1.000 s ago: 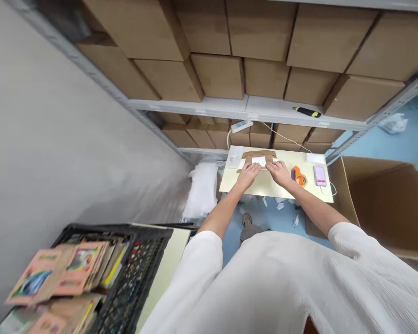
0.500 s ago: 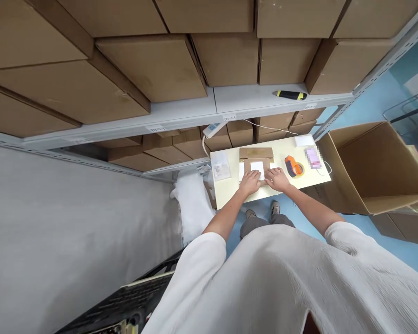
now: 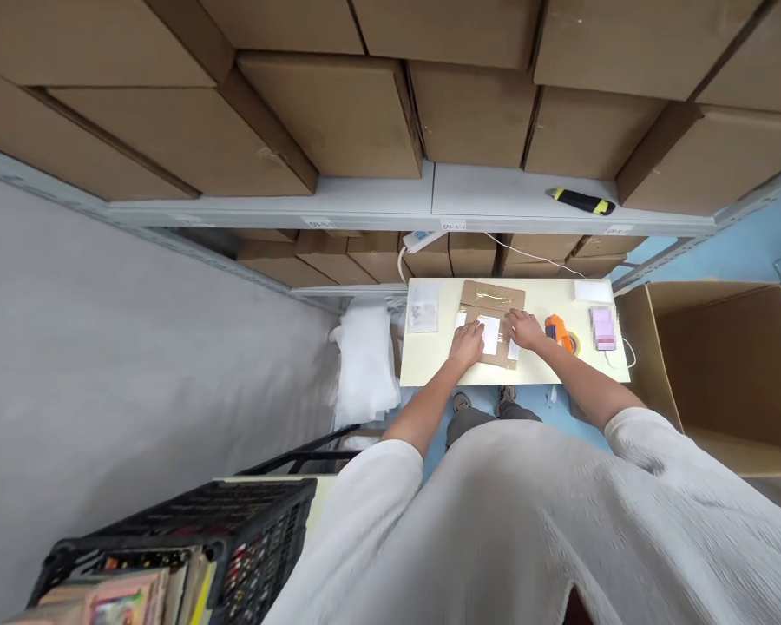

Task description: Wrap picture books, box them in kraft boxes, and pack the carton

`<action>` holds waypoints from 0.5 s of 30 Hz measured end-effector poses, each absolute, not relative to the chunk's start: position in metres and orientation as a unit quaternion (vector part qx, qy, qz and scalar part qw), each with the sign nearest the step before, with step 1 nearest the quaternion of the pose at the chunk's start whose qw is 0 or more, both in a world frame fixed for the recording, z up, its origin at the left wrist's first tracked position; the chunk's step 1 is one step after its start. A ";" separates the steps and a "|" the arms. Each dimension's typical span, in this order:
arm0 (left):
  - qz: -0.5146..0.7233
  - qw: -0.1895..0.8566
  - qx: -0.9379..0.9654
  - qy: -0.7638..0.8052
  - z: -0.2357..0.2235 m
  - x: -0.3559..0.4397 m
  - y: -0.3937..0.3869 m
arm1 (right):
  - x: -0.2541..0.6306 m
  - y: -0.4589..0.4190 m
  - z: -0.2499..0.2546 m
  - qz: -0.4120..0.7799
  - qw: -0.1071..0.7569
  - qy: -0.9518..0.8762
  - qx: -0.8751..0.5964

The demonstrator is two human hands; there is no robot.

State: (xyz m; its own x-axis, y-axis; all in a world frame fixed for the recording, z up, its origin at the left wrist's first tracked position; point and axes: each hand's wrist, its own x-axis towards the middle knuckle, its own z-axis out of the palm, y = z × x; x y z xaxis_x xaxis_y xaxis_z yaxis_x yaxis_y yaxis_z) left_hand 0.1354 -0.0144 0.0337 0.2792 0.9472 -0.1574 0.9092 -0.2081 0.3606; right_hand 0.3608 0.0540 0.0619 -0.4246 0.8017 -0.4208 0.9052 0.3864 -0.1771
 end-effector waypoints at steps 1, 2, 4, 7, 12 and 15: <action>0.044 0.200 0.767 0.608 0.032 0.139 -0.014 | 0.362 0.062 0.058 -0.197 0.144 0.823 0.513; 0.039 0.207 0.757 0.619 0.031 0.143 -0.014 | 0.363 0.071 0.055 -0.200 0.153 0.825 0.506; 0.025 0.225 0.733 0.641 0.025 0.152 -0.014 | 0.364 0.090 0.047 -0.205 0.169 0.830 0.491; -0.001 0.255 0.695 0.672 0.015 0.167 -0.015 | 0.364 0.119 0.034 -0.210 0.189 0.838 0.466; -0.022 0.286 0.641 0.712 -0.003 0.190 -0.022 | 0.355 0.158 0.011 -0.203 0.202 0.852 0.437; -0.026 0.298 0.623 0.723 -0.009 0.200 -0.026 | 0.350 0.172 -0.003 -0.202 0.203 0.859 0.426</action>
